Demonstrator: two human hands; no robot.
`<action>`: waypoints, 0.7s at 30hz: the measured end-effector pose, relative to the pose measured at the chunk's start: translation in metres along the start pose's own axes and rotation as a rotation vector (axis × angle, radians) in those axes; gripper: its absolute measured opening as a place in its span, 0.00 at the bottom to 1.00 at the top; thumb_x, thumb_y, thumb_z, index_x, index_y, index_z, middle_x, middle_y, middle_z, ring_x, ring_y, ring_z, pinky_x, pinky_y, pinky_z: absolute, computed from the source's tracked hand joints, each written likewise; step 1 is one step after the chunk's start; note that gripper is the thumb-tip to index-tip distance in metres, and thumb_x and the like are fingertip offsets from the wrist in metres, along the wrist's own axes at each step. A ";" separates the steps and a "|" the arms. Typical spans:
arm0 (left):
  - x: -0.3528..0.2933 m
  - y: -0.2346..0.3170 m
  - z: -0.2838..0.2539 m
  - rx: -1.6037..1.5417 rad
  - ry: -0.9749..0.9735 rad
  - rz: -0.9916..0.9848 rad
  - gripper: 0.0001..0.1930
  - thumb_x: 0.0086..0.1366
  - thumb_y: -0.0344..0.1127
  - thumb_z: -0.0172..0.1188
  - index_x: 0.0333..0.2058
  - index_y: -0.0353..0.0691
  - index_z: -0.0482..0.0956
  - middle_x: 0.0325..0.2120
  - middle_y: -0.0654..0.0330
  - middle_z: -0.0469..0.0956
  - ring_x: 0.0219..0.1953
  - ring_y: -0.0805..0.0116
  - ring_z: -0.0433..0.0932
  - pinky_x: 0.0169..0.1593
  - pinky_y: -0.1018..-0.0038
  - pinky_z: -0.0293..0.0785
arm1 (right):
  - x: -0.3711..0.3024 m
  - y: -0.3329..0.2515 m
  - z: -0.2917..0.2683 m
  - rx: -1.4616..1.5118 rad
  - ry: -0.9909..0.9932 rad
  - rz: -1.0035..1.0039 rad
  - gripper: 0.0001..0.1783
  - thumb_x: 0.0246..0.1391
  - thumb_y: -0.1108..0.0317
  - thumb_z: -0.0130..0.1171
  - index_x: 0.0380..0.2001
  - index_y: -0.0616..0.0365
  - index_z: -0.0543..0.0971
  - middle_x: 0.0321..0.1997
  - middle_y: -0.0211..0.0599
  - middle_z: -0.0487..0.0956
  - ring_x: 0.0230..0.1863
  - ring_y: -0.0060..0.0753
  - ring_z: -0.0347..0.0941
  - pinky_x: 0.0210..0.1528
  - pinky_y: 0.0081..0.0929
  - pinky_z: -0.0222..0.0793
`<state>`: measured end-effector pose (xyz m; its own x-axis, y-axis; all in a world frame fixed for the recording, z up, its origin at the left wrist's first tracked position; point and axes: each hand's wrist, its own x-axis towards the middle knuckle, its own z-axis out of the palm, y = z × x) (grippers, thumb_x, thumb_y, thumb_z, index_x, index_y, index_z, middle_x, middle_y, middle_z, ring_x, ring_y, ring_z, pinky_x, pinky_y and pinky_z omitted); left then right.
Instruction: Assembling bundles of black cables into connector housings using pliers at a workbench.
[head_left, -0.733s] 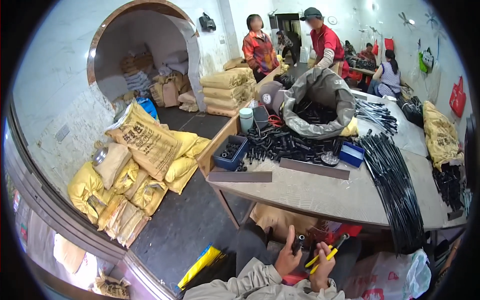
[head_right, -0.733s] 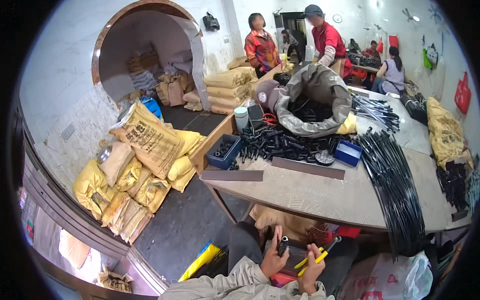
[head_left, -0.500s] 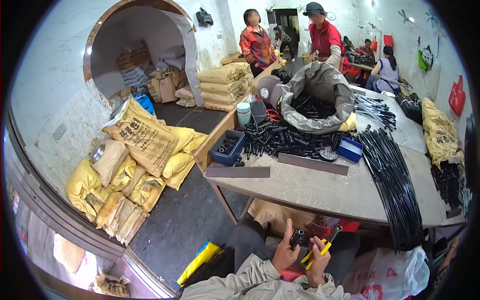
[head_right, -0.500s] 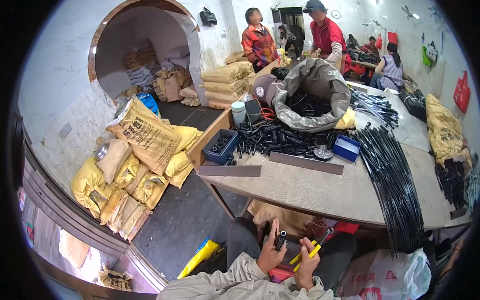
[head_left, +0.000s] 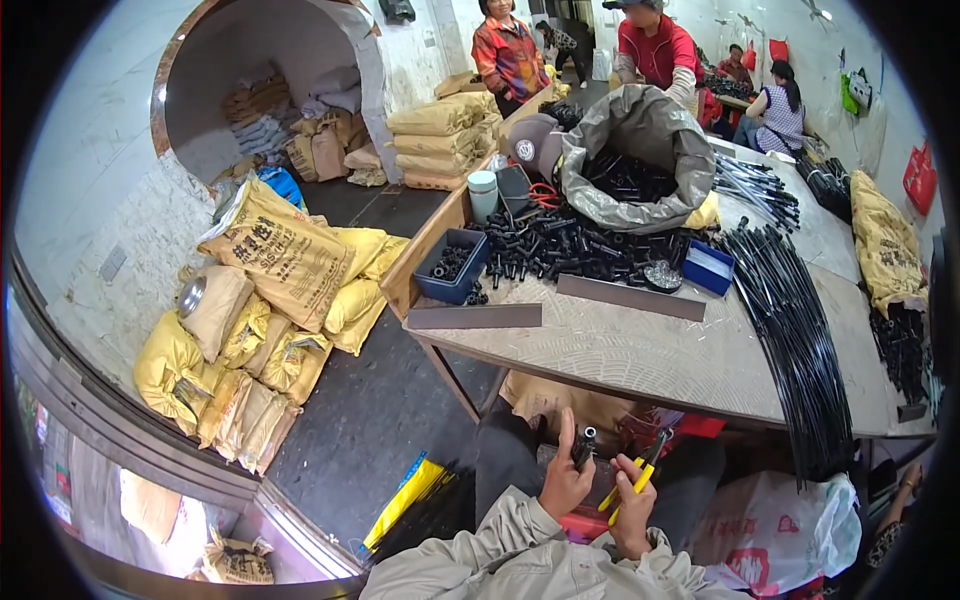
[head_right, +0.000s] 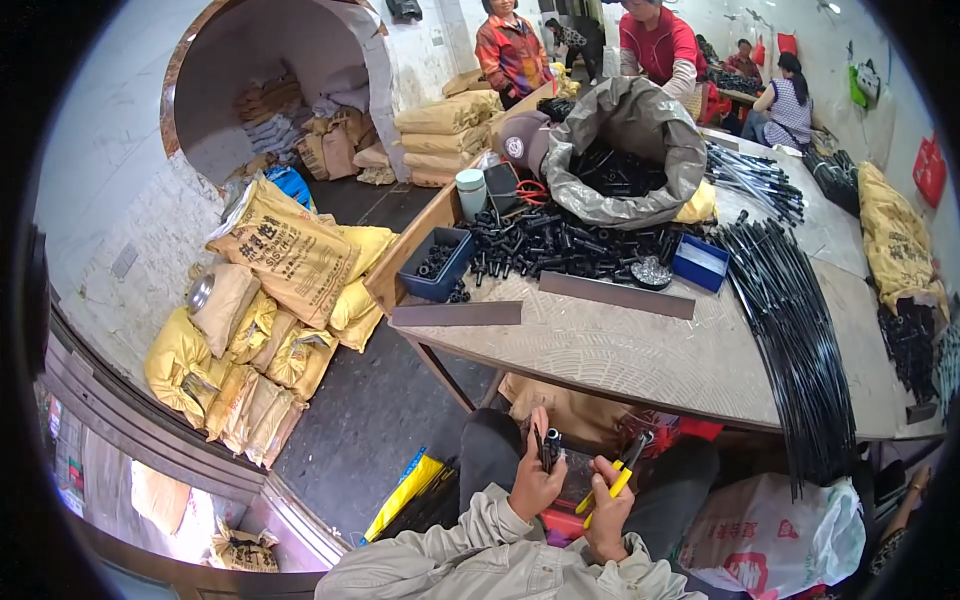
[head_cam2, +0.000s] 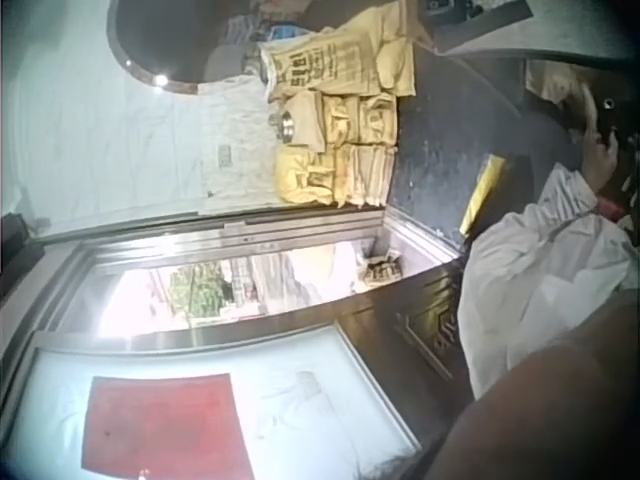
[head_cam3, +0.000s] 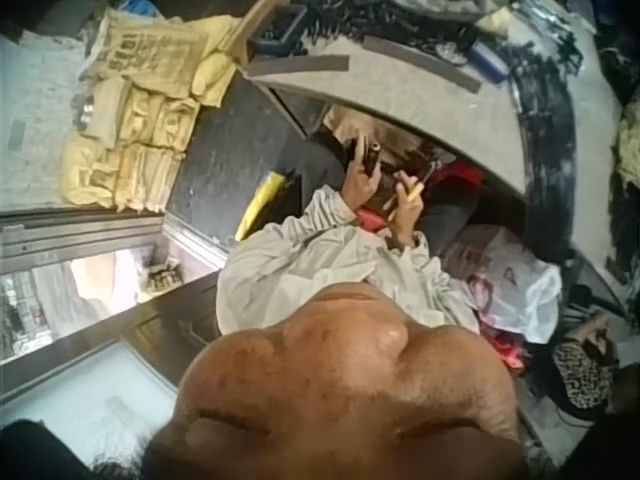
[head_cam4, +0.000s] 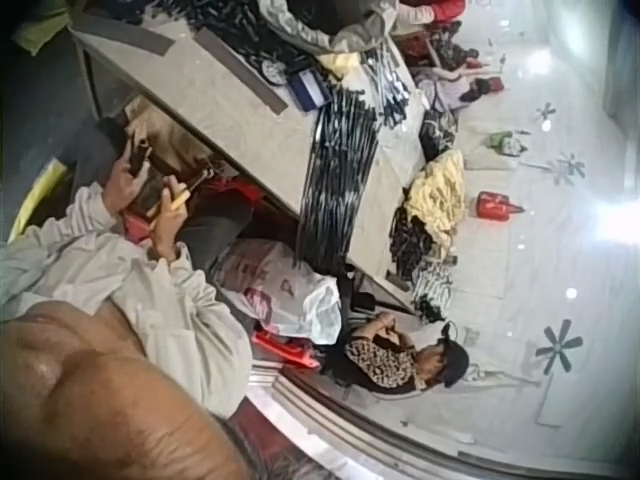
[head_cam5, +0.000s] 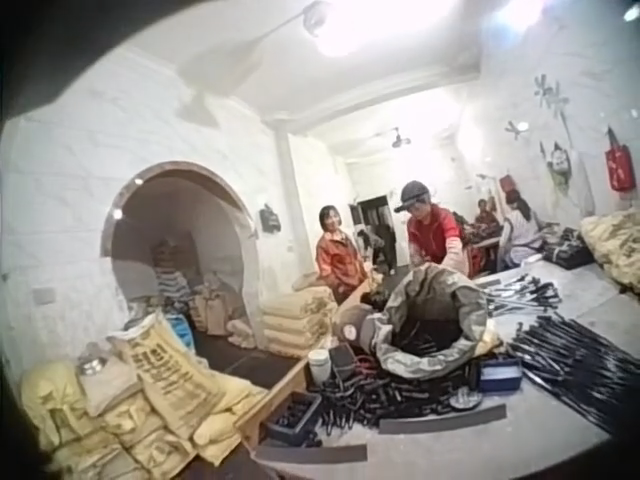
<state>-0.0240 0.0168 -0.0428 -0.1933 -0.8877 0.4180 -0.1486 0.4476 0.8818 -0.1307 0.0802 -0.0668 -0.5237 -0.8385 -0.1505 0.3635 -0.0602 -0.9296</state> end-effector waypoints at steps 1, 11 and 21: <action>0.001 0.000 -0.002 0.023 0.009 -0.029 0.40 0.52 0.19 0.46 0.62 0.37 0.37 0.60 0.42 0.48 0.61 0.50 0.53 0.56 0.71 0.60 | 0.000 0.001 0.001 0.003 0.008 -0.023 0.14 0.51 0.76 0.51 0.42 0.68 0.74 0.36 0.40 0.77 0.37 0.26 0.72 0.40 0.19 0.67; 0.012 -0.013 -0.022 0.005 0.080 -0.110 0.36 0.57 0.23 0.48 0.61 0.35 0.40 0.44 0.48 0.71 0.45 0.54 0.72 0.49 0.72 0.66 | -0.014 -0.026 0.007 -0.143 -0.361 0.098 0.07 0.51 0.73 0.51 0.33 0.62 0.75 0.23 0.29 0.71 0.22 0.17 0.66 0.25 0.17 0.63; 0.020 0.012 -0.043 0.008 0.050 -0.074 0.29 0.56 0.25 0.51 0.57 0.32 0.53 0.34 0.58 0.65 0.32 0.71 0.67 0.39 0.78 0.67 | -0.012 -0.037 0.021 -0.346 -0.576 -0.338 0.09 0.49 0.81 0.52 0.35 0.65 0.76 0.36 0.33 0.69 0.32 0.21 0.67 0.33 0.16 0.63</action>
<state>0.0123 -0.0005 -0.0141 -0.1327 -0.9225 0.3624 -0.1679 0.3812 0.9091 -0.1221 0.0816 -0.0232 -0.0428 -0.9610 0.2732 -0.0581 -0.2706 -0.9609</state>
